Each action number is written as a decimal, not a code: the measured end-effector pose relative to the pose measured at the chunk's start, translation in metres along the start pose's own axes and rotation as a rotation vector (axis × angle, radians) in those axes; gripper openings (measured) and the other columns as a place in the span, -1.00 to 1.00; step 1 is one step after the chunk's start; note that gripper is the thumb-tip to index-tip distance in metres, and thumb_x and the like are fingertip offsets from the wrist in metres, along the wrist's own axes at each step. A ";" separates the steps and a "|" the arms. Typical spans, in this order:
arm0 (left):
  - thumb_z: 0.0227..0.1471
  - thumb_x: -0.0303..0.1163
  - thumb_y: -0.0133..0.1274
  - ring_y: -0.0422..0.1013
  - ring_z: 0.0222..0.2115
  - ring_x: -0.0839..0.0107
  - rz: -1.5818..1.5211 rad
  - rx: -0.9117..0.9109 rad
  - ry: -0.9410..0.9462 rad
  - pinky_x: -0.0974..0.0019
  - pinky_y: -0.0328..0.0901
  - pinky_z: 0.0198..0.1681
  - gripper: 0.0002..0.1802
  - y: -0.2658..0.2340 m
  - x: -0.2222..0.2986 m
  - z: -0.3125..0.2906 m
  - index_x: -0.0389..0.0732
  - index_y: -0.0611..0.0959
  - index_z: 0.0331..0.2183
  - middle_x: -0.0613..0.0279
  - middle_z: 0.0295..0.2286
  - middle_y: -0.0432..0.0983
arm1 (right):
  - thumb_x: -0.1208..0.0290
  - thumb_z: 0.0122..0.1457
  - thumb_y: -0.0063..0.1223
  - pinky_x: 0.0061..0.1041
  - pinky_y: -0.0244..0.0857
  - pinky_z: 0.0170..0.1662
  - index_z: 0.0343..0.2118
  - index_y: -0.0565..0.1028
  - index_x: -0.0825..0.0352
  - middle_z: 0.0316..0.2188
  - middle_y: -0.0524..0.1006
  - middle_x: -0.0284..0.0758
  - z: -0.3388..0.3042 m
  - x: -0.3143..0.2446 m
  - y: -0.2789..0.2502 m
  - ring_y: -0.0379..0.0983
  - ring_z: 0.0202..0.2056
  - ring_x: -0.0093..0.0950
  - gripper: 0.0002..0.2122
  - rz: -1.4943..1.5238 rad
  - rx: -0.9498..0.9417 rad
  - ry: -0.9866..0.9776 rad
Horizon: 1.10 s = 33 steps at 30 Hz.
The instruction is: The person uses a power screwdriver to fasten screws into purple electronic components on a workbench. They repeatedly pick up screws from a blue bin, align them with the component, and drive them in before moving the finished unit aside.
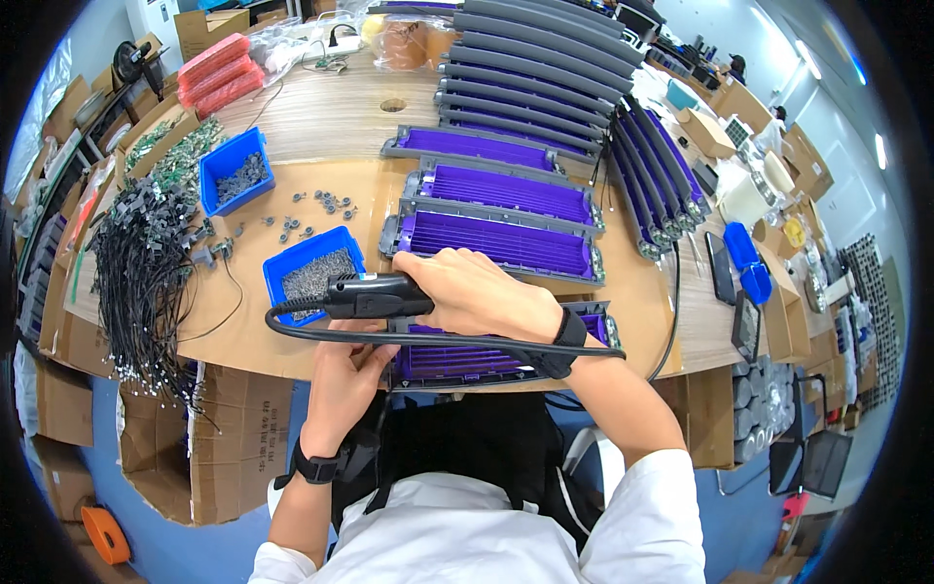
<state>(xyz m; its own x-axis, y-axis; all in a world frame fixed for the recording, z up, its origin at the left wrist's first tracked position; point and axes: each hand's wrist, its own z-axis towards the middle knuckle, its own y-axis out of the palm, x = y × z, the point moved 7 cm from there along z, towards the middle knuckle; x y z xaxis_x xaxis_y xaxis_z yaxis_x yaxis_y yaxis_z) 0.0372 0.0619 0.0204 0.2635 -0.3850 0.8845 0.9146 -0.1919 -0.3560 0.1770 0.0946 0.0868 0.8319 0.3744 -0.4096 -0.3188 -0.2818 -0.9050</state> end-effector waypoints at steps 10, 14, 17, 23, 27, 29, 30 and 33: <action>-0.26 -0.65 0.29 0.43 -0.19 0.04 0.014 -0.093 -0.119 0.14 0.32 -0.15 -0.61 0.005 0.001 0.006 -0.31 0.64 -0.25 0.02 -0.21 0.54 | 0.41 -0.08 0.31 -0.23 0.37 -0.33 -0.22 0.42 0.46 -0.46 0.54 -0.03 -0.001 0.010 0.000 0.52 -0.37 -0.07 -0.61 0.138 0.045 -0.080; -0.26 -0.73 0.25 0.48 -0.26 0.10 -0.087 -0.043 -0.144 0.20 0.37 -0.23 -0.62 0.005 -0.002 0.003 -0.34 0.62 -0.26 -0.01 -0.25 0.53 | 0.41 -0.09 0.32 -0.23 0.36 -0.33 -0.22 0.42 0.45 -0.47 0.54 -0.02 -0.007 0.000 -0.004 0.52 -0.38 -0.07 -0.61 0.119 0.103 -0.104; -0.23 -0.77 0.22 0.50 -0.29 0.18 -0.082 -0.006 -0.107 0.25 0.39 -0.25 -0.62 0.002 0.000 0.002 -0.37 0.61 -0.25 0.01 -0.29 0.55 | 0.41 -0.08 0.31 -0.21 0.36 -0.32 -0.21 0.42 0.44 -0.47 0.54 -0.03 -0.004 0.002 0.001 0.52 -0.37 -0.06 -0.61 0.112 0.075 -0.080; -0.18 -0.81 0.16 0.53 -0.27 0.29 0.040 0.044 -0.002 0.32 0.39 -0.21 -0.55 -0.011 -0.005 0.002 -0.34 0.59 -0.16 0.07 -0.30 0.59 | 0.44 -0.06 0.28 -0.17 0.37 -0.28 -0.20 0.41 0.42 -0.45 0.55 -0.03 0.006 -0.005 0.006 0.51 -0.33 -0.05 -0.64 0.057 0.036 -0.021; -0.16 -0.76 0.18 0.53 -0.25 0.27 0.020 0.084 -0.009 0.30 0.39 -0.21 -0.58 -0.013 -0.005 0.002 -0.32 0.60 -0.16 0.05 -0.29 0.58 | 0.44 -0.05 0.28 -0.18 0.38 -0.29 -0.22 0.42 0.43 -0.44 0.55 -0.01 0.008 -0.008 0.005 0.53 -0.33 -0.06 -0.65 0.032 0.050 -0.041; -0.14 -0.73 0.19 0.53 -0.25 0.26 0.004 0.093 -0.015 0.29 0.39 -0.22 -0.60 -0.013 -0.005 0.003 -0.32 0.60 -0.17 0.03 -0.28 0.58 | 0.42 -0.05 0.28 -0.19 0.39 -0.29 -0.22 0.42 0.44 -0.45 0.55 -0.01 0.009 -0.007 0.004 0.53 -0.35 -0.06 -0.65 0.061 0.024 -0.016; -0.14 -0.72 0.20 0.53 -0.26 0.26 0.048 0.081 0.017 0.29 0.40 -0.22 -0.61 -0.012 -0.004 0.003 -0.33 0.60 -0.17 0.03 -0.28 0.58 | 0.41 -0.04 0.28 -0.20 0.40 -0.29 -0.23 0.43 0.44 -0.45 0.55 -0.01 0.009 -0.007 0.004 0.54 -0.35 -0.06 -0.65 0.075 0.012 -0.002; -0.17 -0.70 0.22 0.51 -0.26 0.18 0.099 0.043 0.059 0.23 0.38 -0.22 -0.60 -0.012 -0.004 0.001 -0.32 0.60 -0.18 0.02 -0.29 0.56 | 0.39 -0.03 0.28 -0.22 0.40 -0.30 -0.24 0.44 0.46 -0.46 0.55 0.00 0.010 -0.006 0.003 0.55 -0.35 -0.07 -0.66 0.106 -0.004 0.025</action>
<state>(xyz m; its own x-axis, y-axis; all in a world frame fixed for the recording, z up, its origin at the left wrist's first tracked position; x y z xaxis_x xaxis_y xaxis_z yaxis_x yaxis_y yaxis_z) 0.0254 0.0670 0.0212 0.3361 -0.4525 0.8260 0.8976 -0.1118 -0.4264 0.1668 0.1001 0.0858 0.8047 0.3202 -0.4999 -0.4037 -0.3223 -0.8563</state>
